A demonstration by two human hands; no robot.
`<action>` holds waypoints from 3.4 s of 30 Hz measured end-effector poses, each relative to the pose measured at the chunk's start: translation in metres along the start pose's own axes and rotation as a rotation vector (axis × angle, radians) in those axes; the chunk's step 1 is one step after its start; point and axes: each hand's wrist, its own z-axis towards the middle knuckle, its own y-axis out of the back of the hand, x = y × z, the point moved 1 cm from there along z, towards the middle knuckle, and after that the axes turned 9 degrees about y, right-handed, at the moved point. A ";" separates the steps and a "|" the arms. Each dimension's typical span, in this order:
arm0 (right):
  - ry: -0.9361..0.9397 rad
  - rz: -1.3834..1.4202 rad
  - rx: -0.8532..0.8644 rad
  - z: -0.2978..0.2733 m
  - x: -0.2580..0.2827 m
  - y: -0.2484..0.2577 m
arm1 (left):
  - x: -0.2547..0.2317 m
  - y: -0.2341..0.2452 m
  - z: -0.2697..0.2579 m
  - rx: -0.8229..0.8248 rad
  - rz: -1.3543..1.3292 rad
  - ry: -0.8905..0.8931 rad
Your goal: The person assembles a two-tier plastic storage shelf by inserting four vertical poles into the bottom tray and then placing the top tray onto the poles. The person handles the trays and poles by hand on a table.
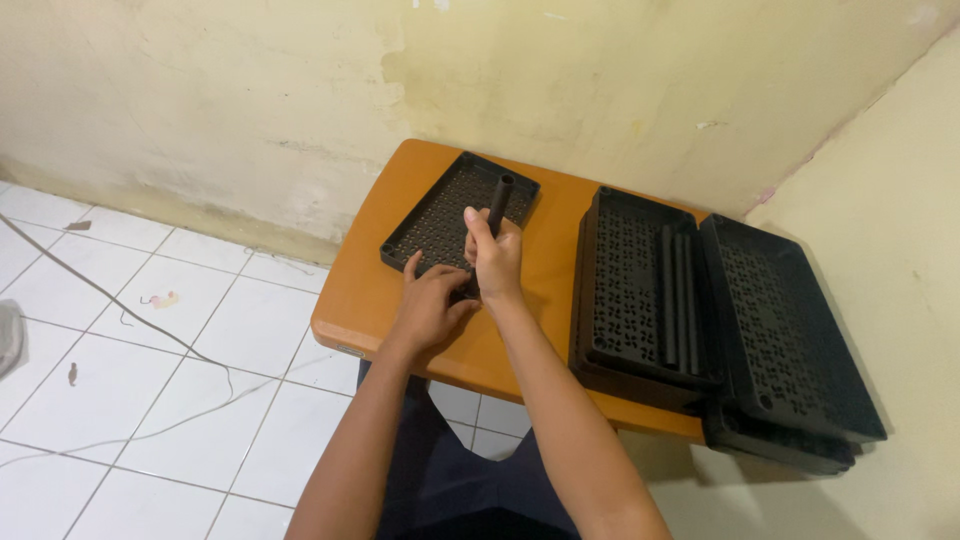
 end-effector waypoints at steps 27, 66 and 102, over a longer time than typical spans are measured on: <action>0.153 0.036 -0.012 0.011 0.003 -0.004 | -0.001 -0.003 0.001 0.042 0.053 0.032; -0.084 -0.148 0.071 -0.122 0.115 0.057 | -0.072 0.004 -0.047 -0.340 -0.434 -0.075; -0.348 -1.781 0.070 -0.084 0.205 0.143 | -0.209 -0.090 0.018 0.074 -0.397 -0.151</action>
